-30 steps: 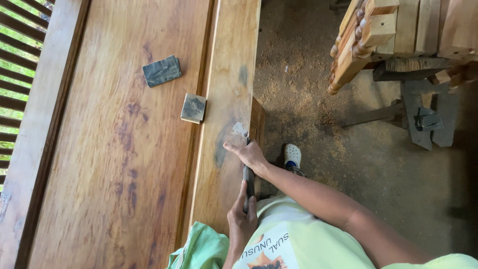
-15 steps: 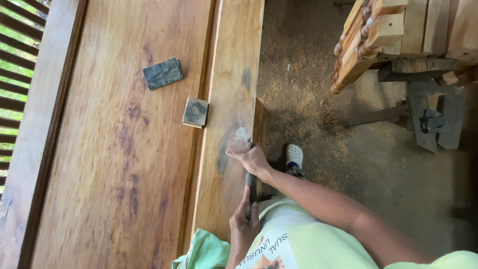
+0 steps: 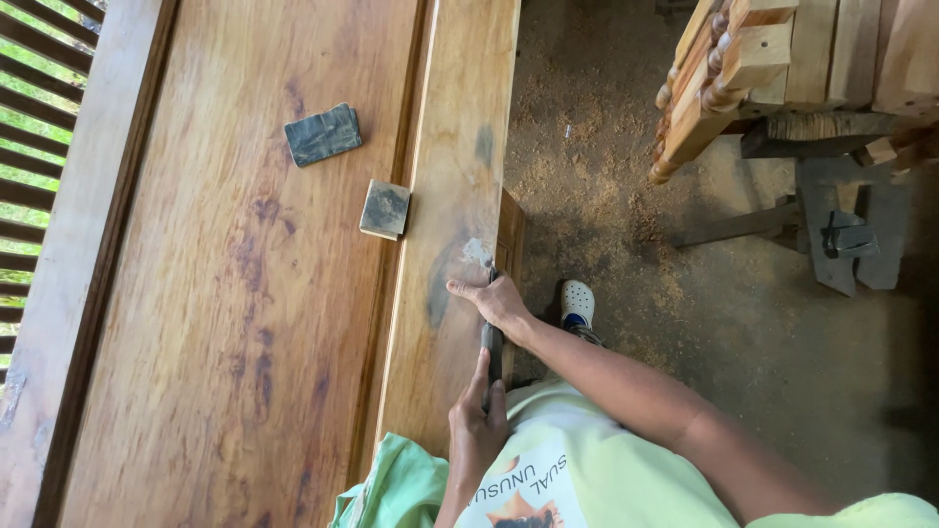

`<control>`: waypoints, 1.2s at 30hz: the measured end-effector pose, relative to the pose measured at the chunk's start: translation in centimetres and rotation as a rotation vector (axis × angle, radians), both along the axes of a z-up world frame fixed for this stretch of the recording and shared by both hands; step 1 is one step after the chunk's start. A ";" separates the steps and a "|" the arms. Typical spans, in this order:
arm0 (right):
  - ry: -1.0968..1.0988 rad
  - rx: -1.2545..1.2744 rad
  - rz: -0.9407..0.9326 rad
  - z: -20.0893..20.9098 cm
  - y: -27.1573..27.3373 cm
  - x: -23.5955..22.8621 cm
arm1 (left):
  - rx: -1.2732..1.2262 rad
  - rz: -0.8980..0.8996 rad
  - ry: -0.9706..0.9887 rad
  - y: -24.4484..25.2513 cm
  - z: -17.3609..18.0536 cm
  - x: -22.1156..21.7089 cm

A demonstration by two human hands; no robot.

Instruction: The person is cleaning a wooden furniture surface with a cloth and using a chisel to scrape away imperfections or old material.

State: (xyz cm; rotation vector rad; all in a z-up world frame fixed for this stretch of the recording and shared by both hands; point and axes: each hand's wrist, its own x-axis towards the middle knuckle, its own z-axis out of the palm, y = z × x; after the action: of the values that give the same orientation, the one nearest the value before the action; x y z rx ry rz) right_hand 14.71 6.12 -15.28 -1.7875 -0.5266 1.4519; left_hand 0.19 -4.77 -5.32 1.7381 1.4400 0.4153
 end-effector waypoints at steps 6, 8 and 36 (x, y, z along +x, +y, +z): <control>0.046 0.042 -0.072 0.9 -0.3 0.2 | 0.005 -0.003 -0.019 -0.5 0.0 0.0; 0.039 0.040 -0.060 0.8 -0.4 0.0 | -0.016 0.008 -0.020 -0.7 -0.2 -0.1; -0.013 -0.001 -0.043 0.0 0.4 0.2 | -0.024 -0.062 0.142 0.8 -0.7 -0.3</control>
State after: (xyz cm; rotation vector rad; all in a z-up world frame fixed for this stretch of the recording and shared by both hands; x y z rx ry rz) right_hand 14.91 6.56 -15.24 -1.7994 -0.4907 1.4125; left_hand -0.12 -3.95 -6.04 1.8180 1.4802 0.2441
